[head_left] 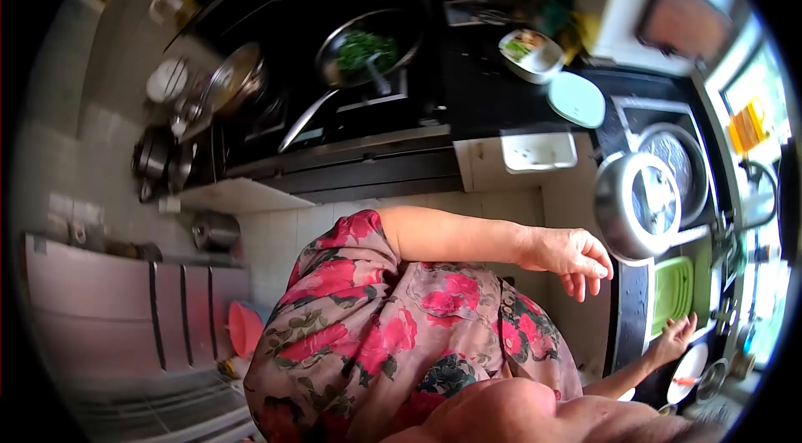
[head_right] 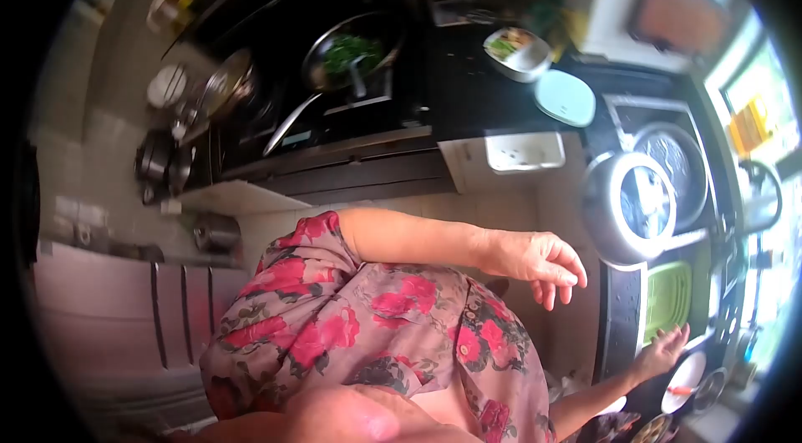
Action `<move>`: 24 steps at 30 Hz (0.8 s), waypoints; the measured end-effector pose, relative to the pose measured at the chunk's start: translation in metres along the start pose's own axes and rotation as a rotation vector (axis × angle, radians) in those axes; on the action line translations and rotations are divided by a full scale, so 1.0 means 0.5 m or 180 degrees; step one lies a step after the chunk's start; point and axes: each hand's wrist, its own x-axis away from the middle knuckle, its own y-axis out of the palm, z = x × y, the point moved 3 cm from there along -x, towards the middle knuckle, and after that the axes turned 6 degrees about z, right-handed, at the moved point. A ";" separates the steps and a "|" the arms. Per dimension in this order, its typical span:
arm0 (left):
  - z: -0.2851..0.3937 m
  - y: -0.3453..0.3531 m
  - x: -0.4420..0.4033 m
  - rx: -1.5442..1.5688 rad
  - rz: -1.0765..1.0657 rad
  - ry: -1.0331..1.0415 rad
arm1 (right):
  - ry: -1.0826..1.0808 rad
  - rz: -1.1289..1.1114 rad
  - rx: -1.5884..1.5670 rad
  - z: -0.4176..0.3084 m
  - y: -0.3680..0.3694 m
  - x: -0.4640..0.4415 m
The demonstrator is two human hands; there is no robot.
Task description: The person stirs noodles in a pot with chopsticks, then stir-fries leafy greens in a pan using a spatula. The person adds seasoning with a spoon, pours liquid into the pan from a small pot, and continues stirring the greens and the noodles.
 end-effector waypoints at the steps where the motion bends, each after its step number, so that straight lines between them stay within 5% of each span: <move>1: -0.018 -0.050 0.090 -0.0094 -0.0017 0.0091 | 0.0000 -0.0072 -0.0068 -0.094 0.064 0.091; 6: -0.059 -0.132 0.362 -0.0140 0.0495 0.0522 | -0.1253 -0.1498 -0.1295 -0.395 0.310 0.305; 11: -0.155 -0.324 0.729 0.0354 0.1550 0.0900 | -0.2687 -0.2599 -0.0838 -0.737 0.449 0.687; 16: -0.241 -0.450 1.018 0.0872 0.2687 0.1201 | -0.2510 -0.3889 -0.0806 -0.890 0.498 0.910; 24: -0.372 -0.617 1.295 0.1495 0.4518 0.1322 | -0.3738 -0.5227 -0.0678 -0.933 0.632 1.112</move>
